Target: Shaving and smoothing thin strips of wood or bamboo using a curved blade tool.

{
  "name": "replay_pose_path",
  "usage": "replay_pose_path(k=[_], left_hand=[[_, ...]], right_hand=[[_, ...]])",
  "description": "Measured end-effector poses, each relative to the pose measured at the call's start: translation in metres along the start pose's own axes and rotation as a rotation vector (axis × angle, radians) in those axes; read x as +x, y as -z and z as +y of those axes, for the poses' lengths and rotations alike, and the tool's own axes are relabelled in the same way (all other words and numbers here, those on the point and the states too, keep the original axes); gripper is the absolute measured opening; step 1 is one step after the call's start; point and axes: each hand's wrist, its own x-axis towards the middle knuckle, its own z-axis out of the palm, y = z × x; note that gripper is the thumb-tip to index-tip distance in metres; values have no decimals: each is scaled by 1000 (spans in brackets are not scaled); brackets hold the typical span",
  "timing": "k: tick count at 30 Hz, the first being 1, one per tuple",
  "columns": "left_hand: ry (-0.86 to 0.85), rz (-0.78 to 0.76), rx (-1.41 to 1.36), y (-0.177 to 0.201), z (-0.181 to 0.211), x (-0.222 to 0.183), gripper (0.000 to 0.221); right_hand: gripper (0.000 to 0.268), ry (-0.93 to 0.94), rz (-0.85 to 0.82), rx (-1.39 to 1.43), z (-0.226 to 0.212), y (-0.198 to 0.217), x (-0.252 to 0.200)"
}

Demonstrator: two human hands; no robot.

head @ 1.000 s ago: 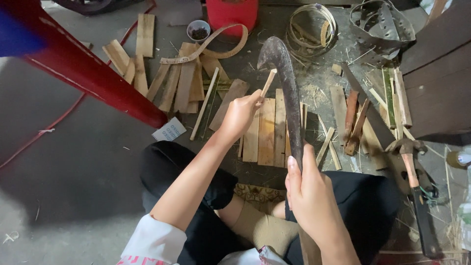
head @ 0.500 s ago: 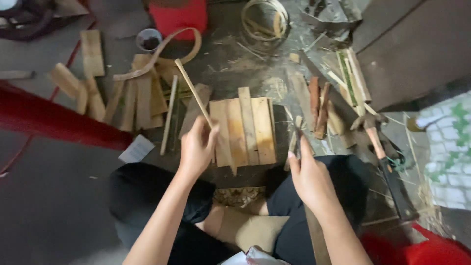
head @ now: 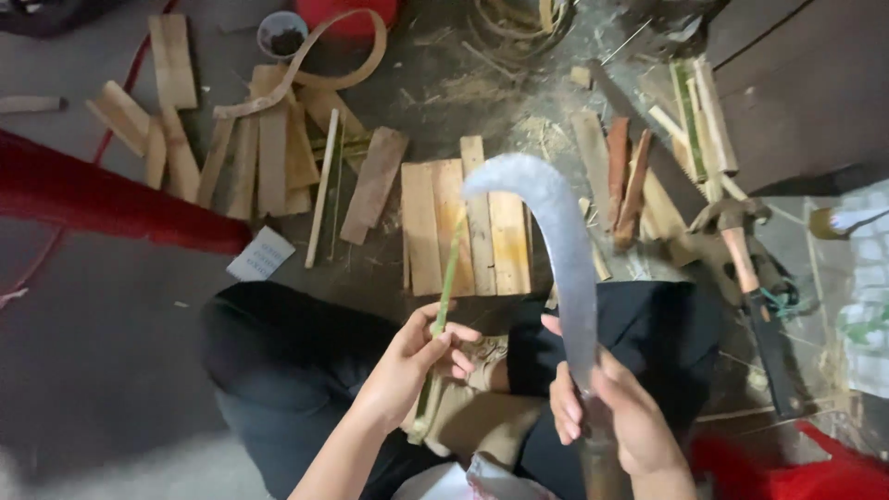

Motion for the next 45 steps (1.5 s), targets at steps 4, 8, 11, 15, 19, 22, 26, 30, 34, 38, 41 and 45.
replay_pose_path(k=[4,8,11,15,19,22,26,30,34,38,41,45], left_hand=[[-16,-23,-14,8,-2,-22,23],[21,100,160,16,-10,-53,42],[4,119,83,32,-9,-68,48],[23,120,69,45,-25,-81,50],[96,206,-33,52,-27,-93,48],[15,98,-78,63,-33,-103,39],[-41,128,301,58,-19,-121,33],[-218,402,1012,74,-36,-125,31],[-84,392,1173,71,-35,-139,12],[-103,430,1357,75,-40,-157,15],[-125,461,1428,81,-43,-171,18],[-237,495,1438,90,-45,-187,9]], right_hand=[[77,34,-576,332,22,9,8],[104,-53,-594,672,32,-19,17],[90,-21,-628,713,30,-51,22],[99,-403,-509,780,42,-78,43],[103,-398,-139,8,52,-117,11],[66,-167,-35,-797,75,-114,-5],[88,-618,173,-1420,86,-144,1],[91,-703,215,-1554,112,-134,-14],[84,-145,23,-1671,149,-102,-30],[85,-217,73,-1901,157,-114,-36],[87,-213,77,-2021,163,-123,-43],[88,-126,-14,-2038,179,-114,-48]])
